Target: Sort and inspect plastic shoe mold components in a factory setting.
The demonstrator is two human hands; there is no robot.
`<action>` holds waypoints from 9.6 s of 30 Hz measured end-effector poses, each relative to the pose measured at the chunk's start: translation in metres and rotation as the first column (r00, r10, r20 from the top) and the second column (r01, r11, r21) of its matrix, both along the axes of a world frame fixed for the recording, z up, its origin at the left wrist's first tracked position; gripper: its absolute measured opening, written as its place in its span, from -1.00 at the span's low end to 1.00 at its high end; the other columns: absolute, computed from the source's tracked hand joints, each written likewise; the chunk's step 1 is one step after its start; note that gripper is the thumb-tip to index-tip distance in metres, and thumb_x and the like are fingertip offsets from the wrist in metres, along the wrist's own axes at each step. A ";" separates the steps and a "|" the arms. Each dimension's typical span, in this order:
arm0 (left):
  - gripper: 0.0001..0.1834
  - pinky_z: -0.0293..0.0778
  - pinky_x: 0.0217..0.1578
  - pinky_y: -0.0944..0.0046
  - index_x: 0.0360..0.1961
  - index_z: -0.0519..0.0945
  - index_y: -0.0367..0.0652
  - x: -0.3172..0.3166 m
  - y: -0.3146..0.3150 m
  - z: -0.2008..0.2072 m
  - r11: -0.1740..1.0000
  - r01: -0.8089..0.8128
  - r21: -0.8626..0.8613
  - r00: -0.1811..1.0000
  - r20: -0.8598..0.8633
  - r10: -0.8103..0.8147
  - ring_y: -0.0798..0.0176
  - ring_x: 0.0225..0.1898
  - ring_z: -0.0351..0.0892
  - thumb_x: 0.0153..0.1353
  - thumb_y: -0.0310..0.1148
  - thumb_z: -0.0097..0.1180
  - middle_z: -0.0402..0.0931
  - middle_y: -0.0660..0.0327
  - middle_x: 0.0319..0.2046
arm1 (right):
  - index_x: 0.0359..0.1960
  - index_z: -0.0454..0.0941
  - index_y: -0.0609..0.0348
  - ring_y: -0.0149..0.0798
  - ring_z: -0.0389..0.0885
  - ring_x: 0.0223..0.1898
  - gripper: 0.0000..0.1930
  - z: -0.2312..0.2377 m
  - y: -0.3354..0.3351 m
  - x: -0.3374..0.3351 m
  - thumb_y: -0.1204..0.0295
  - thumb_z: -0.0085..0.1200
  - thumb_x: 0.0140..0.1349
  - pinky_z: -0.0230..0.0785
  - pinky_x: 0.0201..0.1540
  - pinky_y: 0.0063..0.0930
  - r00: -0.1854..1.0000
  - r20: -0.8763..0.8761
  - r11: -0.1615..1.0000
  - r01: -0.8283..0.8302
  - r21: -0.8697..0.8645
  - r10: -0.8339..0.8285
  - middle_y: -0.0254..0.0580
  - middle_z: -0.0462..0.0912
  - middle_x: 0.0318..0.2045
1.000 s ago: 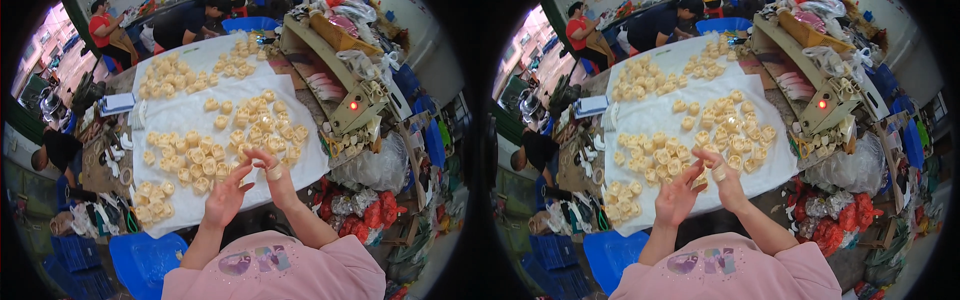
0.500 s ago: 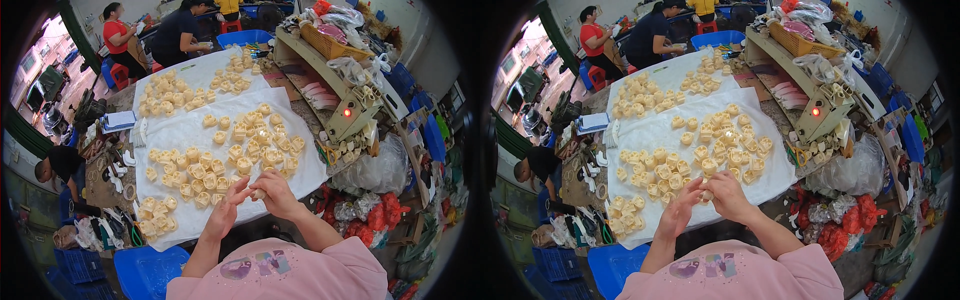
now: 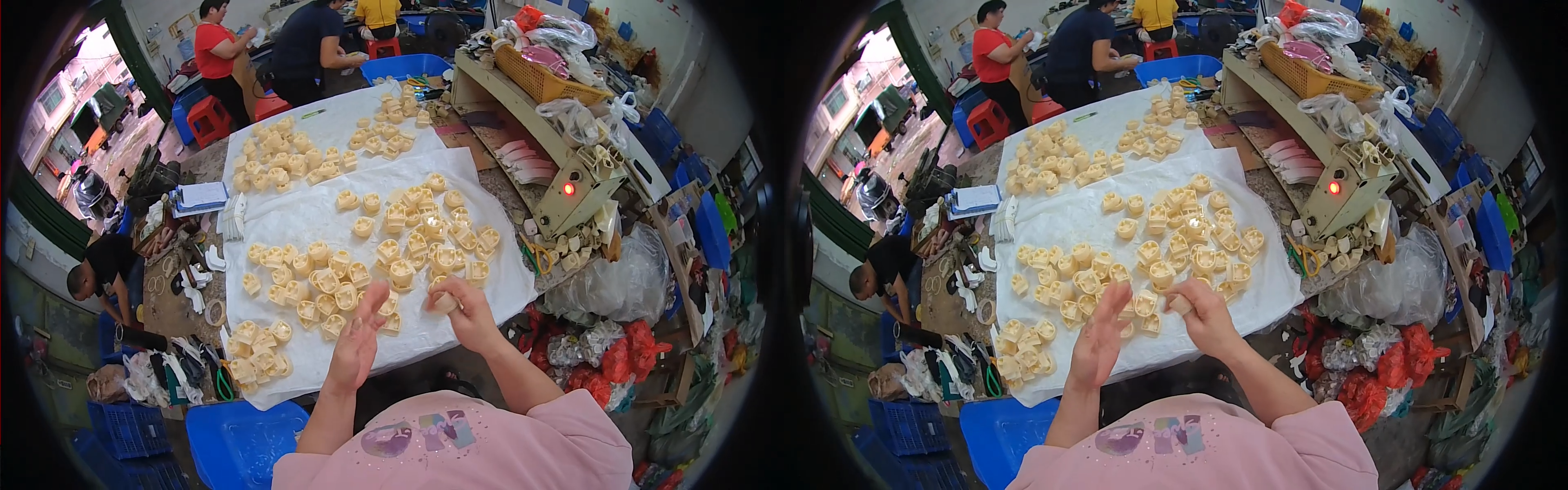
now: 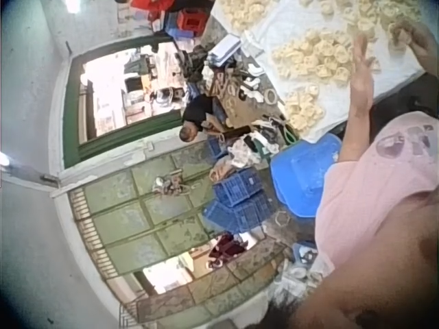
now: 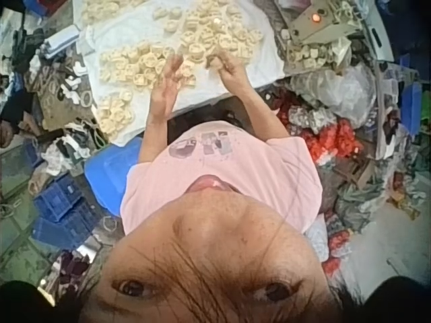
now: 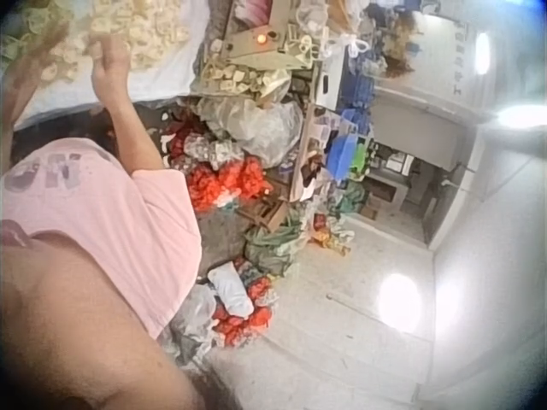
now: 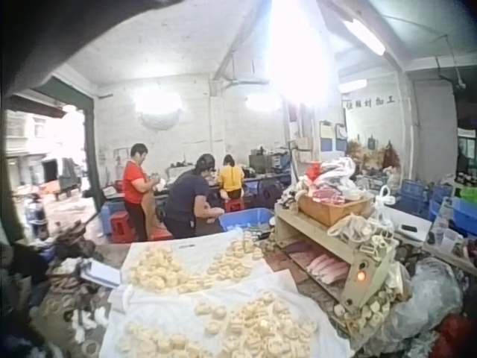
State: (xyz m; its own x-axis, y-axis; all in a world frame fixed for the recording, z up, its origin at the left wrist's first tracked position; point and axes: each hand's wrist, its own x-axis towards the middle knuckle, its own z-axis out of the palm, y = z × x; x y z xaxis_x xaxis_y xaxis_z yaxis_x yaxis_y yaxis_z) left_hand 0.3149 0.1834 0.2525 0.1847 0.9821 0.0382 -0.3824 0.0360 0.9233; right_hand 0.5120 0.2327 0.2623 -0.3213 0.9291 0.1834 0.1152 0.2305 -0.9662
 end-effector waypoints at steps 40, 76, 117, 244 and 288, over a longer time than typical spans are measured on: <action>-0.58 -0.46 0.26 -0.28 0.17 0.46 0.27 0.103 -0.034 0.010 0.753 -0.128 0.645 0.613 -0.545 0.572 -0.11 0.43 -0.53 0.36 -0.05 -0.27 -0.41 0.03 0.43 | 0.33 0.02 0.24 0.05 0.14 0.32 -0.22 0.050 -0.004 -0.009 -0.18 -0.45 0.32 0.16 0.25 -0.13 0.463 -0.830 0.848 -0.529 0.023 0.311 0.18 0.16 0.29; -0.32 -0.30 0.24 -0.30 0.18 0.38 0.51 -0.037 -0.139 -0.034 0.826 -0.113 0.552 -0.163 -0.830 0.533 -0.03 0.40 -0.18 0.00 -0.34 0.20 0.02 0.21 0.36 | -0.38 0.49 0.18 -0.13 0.52 -0.37 -0.87 -0.001 -0.047 -0.044 0.55 0.11 -0.01 0.26 -0.15 -0.24 0.741 0.565 0.670 -0.629 0.395 0.363 -0.20 0.58 -0.47; -0.69 0.31 -0.01 0.13 -0.18 0.61 -0.15 -0.354 -0.189 -0.221 0.337 -0.897 0.286 -0.150 -0.914 0.377 0.00 -0.03 0.40 0.09 -0.65 -0.04 0.40 0.03 -0.10 | 0.17 0.32 0.16 -0.19 0.44 0.06 -0.53 -0.220 0.005 -0.331 0.57 -0.09 0.16 0.37 -0.02 -0.39 0.794 0.416 0.881 -0.299 -0.368 0.443 -0.04 0.46 0.02; -0.12 0.00 0.26 -0.05 0.28 0.04 -0.36 -0.216 -0.064 -0.210 0.953 -0.283 0.104 0.546 -0.800 0.250 -0.27 0.32 0.00 -0.01 -0.36 0.25 0.12 -0.25 0.22 | 0.22 0.23 0.21 -0.14 0.37 -0.29 -0.29 -0.162 -0.014 -0.260 0.27 0.25 0.05 0.34 -0.20 -0.32 0.763 0.616 0.978 0.103 0.181 -0.195 0.00 0.29 -0.03; -0.69 0.51 -0.26 0.23 -0.07 0.51 -0.29 -0.241 -0.069 -0.219 0.497 -0.864 -0.078 0.435 -0.612 0.660 0.06 -0.28 0.58 0.11 -0.59 0.06 0.56 -0.02 -0.24 | 0.26 0.21 0.09 -0.41 0.39 -0.12 -0.57 -0.157 0.011 -0.211 0.44 -0.19 0.36 0.27 -0.10 -0.54 0.938 0.304 0.986 0.149 0.071 -0.164 -0.24 0.38 0.04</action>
State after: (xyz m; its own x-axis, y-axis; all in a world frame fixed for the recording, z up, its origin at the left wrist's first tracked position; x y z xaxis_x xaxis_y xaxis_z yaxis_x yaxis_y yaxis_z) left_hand 0.0743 0.1145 0.0332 -0.7588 0.6313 -0.1600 0.0353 0.2852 0.9578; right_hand 0.3013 0.2440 0.1049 -0.2200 0.9650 0.1424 0.4438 0.2290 -0.8664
